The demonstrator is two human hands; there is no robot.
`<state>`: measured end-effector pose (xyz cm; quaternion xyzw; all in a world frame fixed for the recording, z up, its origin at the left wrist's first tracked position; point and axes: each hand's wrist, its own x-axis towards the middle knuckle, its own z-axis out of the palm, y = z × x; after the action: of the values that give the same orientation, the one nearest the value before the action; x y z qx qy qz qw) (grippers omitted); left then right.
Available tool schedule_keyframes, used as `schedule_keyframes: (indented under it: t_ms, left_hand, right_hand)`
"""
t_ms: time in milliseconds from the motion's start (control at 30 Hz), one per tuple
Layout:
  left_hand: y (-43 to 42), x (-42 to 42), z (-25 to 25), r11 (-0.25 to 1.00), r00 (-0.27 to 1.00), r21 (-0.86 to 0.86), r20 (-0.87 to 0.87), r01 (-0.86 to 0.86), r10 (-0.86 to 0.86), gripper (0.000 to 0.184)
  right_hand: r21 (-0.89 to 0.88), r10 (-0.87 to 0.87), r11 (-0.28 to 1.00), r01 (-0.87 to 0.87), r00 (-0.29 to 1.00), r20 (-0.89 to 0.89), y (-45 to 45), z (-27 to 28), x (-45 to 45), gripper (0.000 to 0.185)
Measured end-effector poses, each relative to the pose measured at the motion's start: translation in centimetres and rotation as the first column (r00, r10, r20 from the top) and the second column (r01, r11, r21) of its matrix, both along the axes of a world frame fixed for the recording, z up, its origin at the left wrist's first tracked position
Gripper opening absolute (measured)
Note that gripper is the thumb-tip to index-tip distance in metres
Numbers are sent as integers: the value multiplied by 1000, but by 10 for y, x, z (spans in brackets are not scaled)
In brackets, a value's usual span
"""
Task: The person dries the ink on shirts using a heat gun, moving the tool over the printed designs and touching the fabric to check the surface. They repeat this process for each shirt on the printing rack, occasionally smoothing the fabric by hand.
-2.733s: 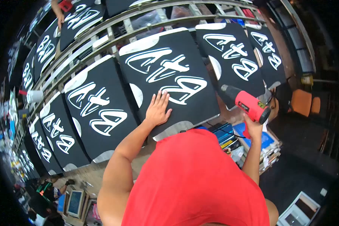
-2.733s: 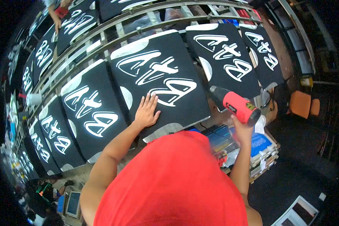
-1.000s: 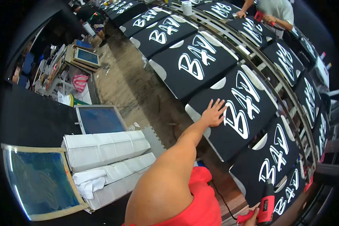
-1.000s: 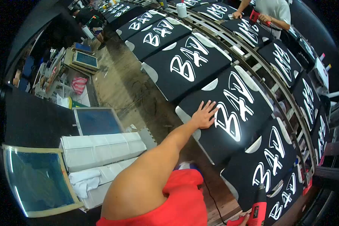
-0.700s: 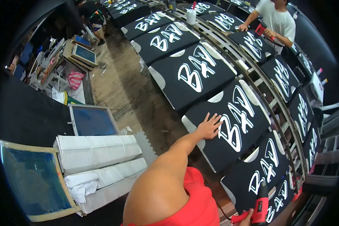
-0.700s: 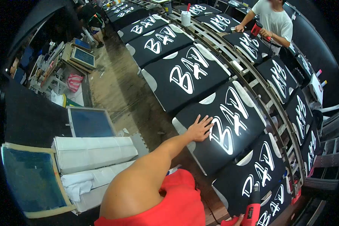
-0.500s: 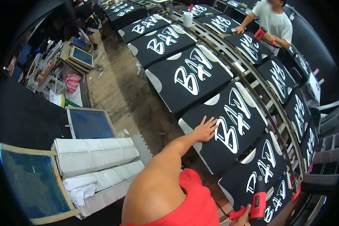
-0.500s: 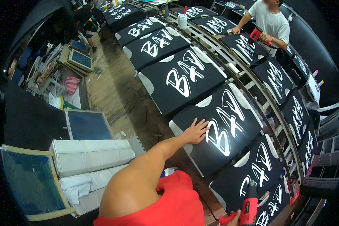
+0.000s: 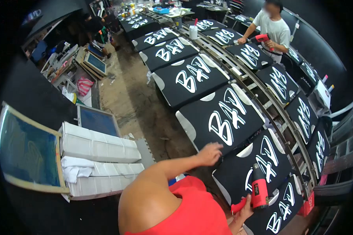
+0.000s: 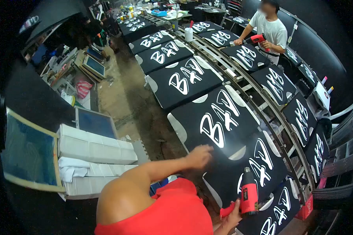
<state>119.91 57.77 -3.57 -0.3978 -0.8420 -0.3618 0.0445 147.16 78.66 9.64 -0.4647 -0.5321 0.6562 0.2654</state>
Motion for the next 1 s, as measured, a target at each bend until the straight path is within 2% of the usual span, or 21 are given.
schedule_keyframes:
  t_ms: [67, 167, 233, 300, 333, 400, 433, 500, 567, 633, 667, 700, 733, 767, 800, 833, 867, 900, 933, 967, 1000]
  left_hand:
    - [41, 69, 28, 987, 942, 132, 308, 95, -132, 26]
    - [93, 158, 80, 955, 691, 184, 659, 235, -297, 50]
    - [118, 201, 102, 939, 681, 259, 646, 228, -344, 66]
    - [141, 223, 87, 933, 770, 289, 538, 214, -343, 75]
    - [145, 228, 95, 949, 777, 306, 579, 76, -249, 68]
    - [148, 234, 134, 966, 717, 245, 688, -83, -113, 51]
    - [142, 229, 134, 986, 755, 142, 656, -85, -29, 49]
    - [133, 213, 134, 993, 817, -71, 564, -99, 122, 48]
    - [128, 195, 154, 956, 755, 212, 656, -204, 16, 43]
    - [118, 176, 187, 993, 859, 1, 501, -120, 103, 33]
    - [112, 158, 179, 995, 905, -37, 415, -90, 97, 30]
    - [116, 148, 198, 997, 987, 67, 159, -23, 13, 29]
    - [115, 137, 215, 987, 946, -106, 288, -119, 146, 30]
    - [122, 126, 235, 999, 943, -27, 331, -35, 42, 29]
    - [129, 114, 246, 994, 921, -75, 376, -82, 104, 27]
    - [136, 103, 257, 984, 894, -125, 416, -126, 167, 25]
    - [147, 93, 268, 975, 883, -166, 423, -147, 205, 26]
    - [156, 77, 266, 999, 990, -12, 132, -40, 41, 29]
    - [166, 65, 275, 998, 986, -67, 166, -18, 29, 31]
    - [181, 61, 288, 994, 991, -106, 124, -39, 52, 32]
    - [194, 44, 287, 989, 995, -146, 83, -35, 48, 32]
  right_hand:
    - [10, 56, 998, -56, 994, -96, 13, -13, 11, 37]
    - [-28, 162, 985, -171, 967, -194, 34, -33, 26, 32]
    - [178, 307, 947, -266, 910, -279, 53, -76, 36, 35]
    - [138, 363, 932, -336, 855, -371, 49, -76, 38, 42]
    - [43, 341, 927, -374, 784, -519, 42, -63, 37, 46]
    - [274, 507, 862, -427, 729, -460, 37, -42, 37, 52]
    - [539, 622, 711, -451, 761, -185, 41, -33, 39, 55]
    - [661, 734, 511, -549, 679, -4, 57, -21, 44, 50]
    - [473, 800, 545, -693, 598, -46, 73, -5, 65, 39]
    - [81, 775, 632, -771, 630, -53, 87, -24, 104, 25]
    - [73, 721, 691, -719, 693, -7, 92, -38, 126, 21]
    - [20, 677, 734, -679, 733, 67, 98, -65, 153, 26]
    - [-82, 647, 761, -643, 746, 160, 105, -83, 182, 28]
    - [-105, 585, 810, -577, 778, 230, 111, -118, 213, 32]
    - [-296, 494, 861, -413, 817, 297, 119, -155, 243, 35]
    - [-440, 253, 889, -125, 936, 246, 122, -152, 263, 39]
    - [-537, -65, 824, 180, 972, 226, 125, -150, 283, 44]
    - [-554, -241, 786, 275, 961, 136, 134, -209, 320, 47]
    - [-423, -363, 775, 470, 878, 311, 142, -203, 323, 60]
    - [-424, -356, 778, 464, 881, 310, 156, -215, 331, 60]
    - [-433, -511, 700, 569, 821, 252, 175, -234, 340, 67]
